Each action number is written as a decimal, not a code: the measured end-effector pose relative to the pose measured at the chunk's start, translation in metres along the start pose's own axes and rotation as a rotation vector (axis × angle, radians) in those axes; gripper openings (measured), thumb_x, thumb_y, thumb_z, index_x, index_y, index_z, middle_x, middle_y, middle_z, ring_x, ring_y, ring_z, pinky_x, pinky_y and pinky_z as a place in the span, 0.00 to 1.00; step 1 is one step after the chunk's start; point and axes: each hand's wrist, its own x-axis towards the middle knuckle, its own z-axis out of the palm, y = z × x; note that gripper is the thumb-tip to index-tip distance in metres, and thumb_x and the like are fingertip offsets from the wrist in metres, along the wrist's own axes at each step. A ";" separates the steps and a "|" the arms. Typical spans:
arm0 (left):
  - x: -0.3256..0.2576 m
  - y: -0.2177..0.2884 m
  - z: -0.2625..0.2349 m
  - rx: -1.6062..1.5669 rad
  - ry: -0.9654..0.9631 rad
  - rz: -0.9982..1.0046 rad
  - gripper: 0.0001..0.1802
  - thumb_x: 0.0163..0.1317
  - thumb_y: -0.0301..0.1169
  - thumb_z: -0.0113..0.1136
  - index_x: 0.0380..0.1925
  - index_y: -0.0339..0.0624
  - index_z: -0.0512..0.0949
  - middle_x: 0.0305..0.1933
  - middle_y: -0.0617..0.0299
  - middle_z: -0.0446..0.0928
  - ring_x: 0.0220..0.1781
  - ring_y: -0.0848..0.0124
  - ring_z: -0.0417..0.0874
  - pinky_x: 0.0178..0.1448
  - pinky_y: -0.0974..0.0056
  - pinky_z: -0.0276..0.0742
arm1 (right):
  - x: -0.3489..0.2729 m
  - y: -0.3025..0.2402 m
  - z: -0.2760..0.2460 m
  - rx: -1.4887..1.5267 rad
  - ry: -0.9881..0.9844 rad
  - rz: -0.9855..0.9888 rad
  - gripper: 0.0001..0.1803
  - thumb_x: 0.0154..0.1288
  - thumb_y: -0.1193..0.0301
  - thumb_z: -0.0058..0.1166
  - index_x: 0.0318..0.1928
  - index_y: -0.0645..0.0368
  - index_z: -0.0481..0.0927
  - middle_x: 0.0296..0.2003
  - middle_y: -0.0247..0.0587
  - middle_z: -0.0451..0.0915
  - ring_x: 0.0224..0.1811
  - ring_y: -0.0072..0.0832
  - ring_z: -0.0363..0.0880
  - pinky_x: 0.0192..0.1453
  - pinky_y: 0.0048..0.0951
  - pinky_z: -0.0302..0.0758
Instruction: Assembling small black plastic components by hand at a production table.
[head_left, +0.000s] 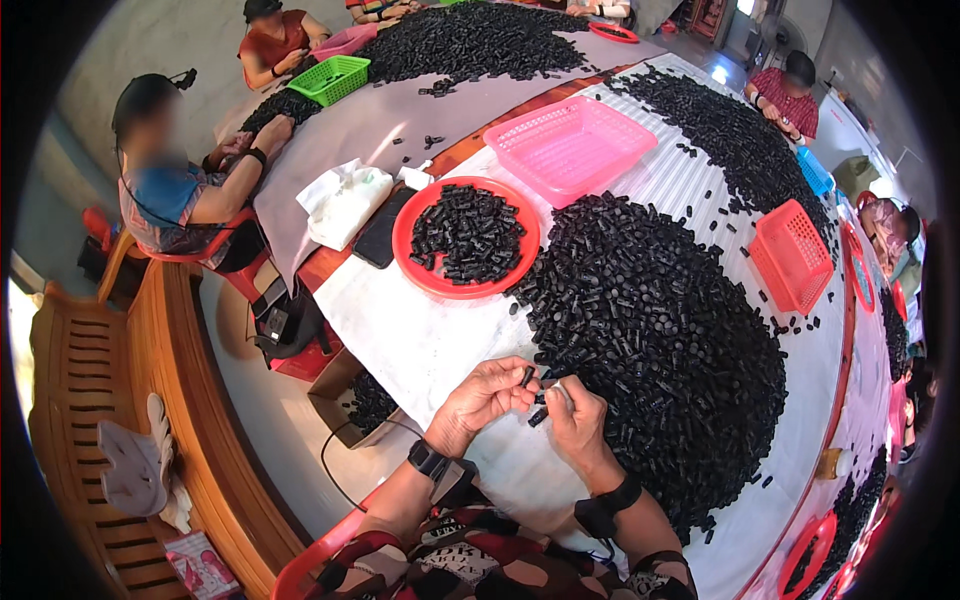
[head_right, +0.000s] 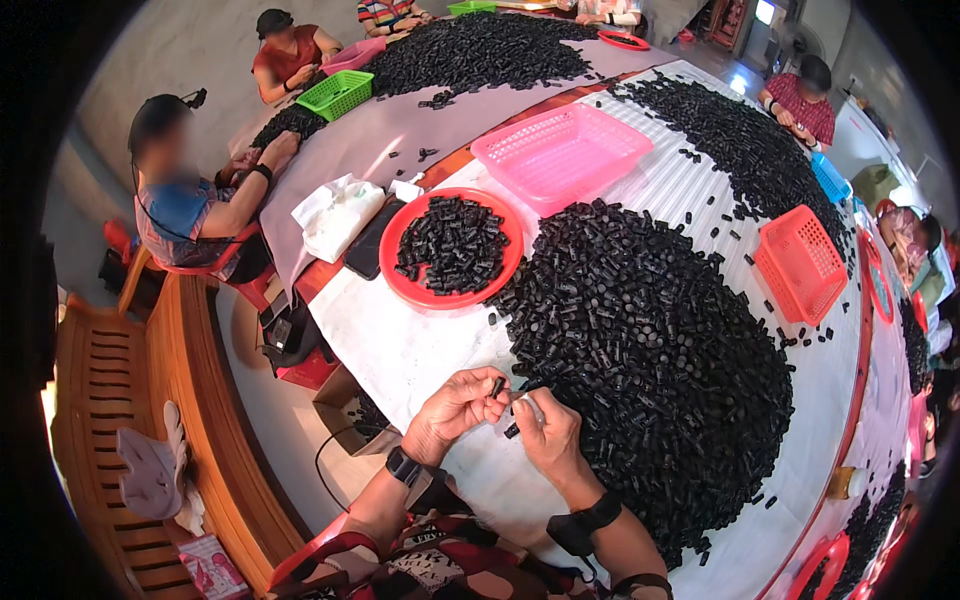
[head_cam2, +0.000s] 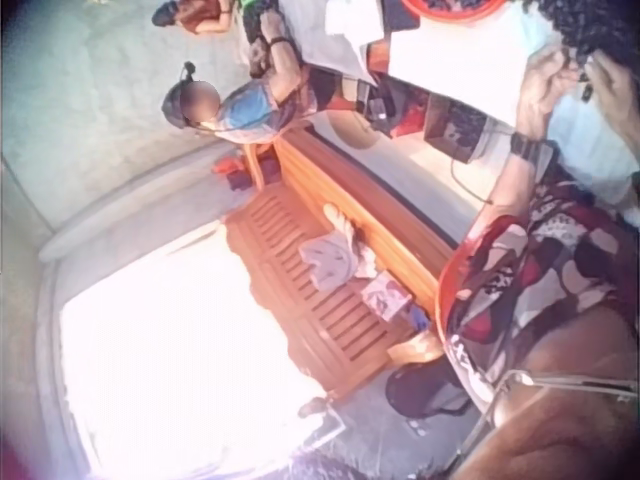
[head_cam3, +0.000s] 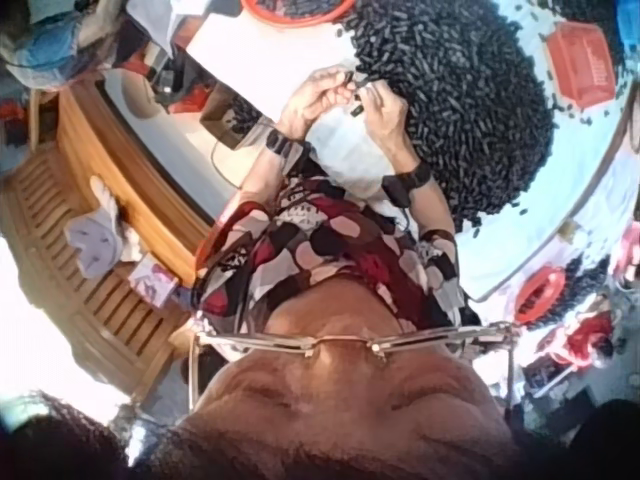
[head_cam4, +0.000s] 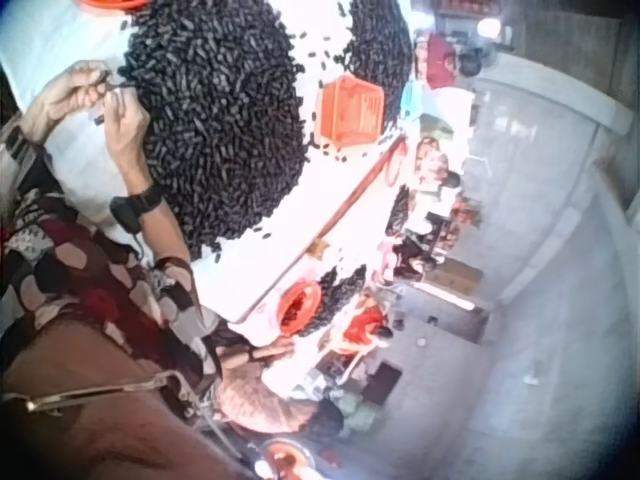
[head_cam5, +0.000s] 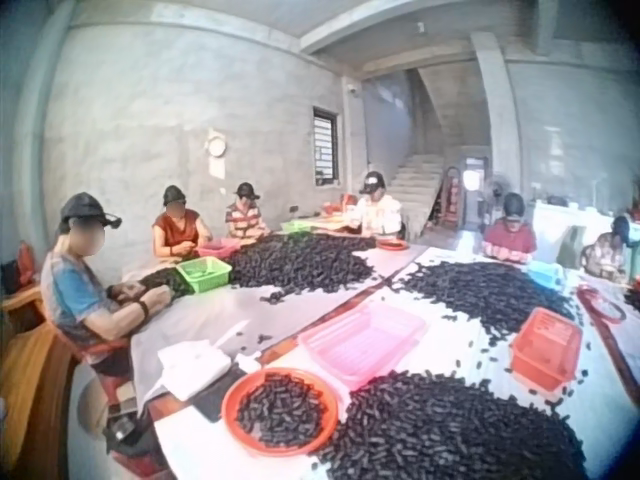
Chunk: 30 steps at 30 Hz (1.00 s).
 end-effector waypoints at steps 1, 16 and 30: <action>0.000 0.000 -0.001 -0.006 0.003 0.003 0.13 0.65 0.31 0.56 0.44 0.32 0.75 0.35 0.57 0.80 0.31 0.70 0.81 0.37 0.68 0.80 | 0.000 0.000 0.000 -0.016 0.000 -0.005 0.11 0.66 0.68 0.52 0.31 0.64 0.75 0.23 0.46 0.77 0.23 0.35 0.78 0.28 0.31 0.73; 0.004 -0.008 -0.011 -0.076 -0.082 -0.004 0.15 0.64 0.31 0.58 0.46 0.32 0.75 0.39 0.54 0.78 0.33 0.71 0.76 0.39 0.69 0.73 | 0.000 0.005 0.002 -0.080 -0.010 -0.047 0.10 0.65 0.68 0.53 0.30 0.63 0.74 0.22 0.46 0.77 0.23 0.40 0.78 0.27 0.33 0.73; 0.004 -0.008 -0.012 -0.065 -0.099 -0.016 0.15 0.63 0.30 0.59 0.45 0.30 0.76 0.40 0.56 0.79 0.34 0.72 0.78 0.39 0.69 0.74 | -0.001 0.011 0.007 -0.109 0.032 -0.101 0.11 0.64 0.68 0.55 0.28 0.62 0.74 0.23 0.46 0.77 0.23 0.42 0.78 0.26 0.34 0.73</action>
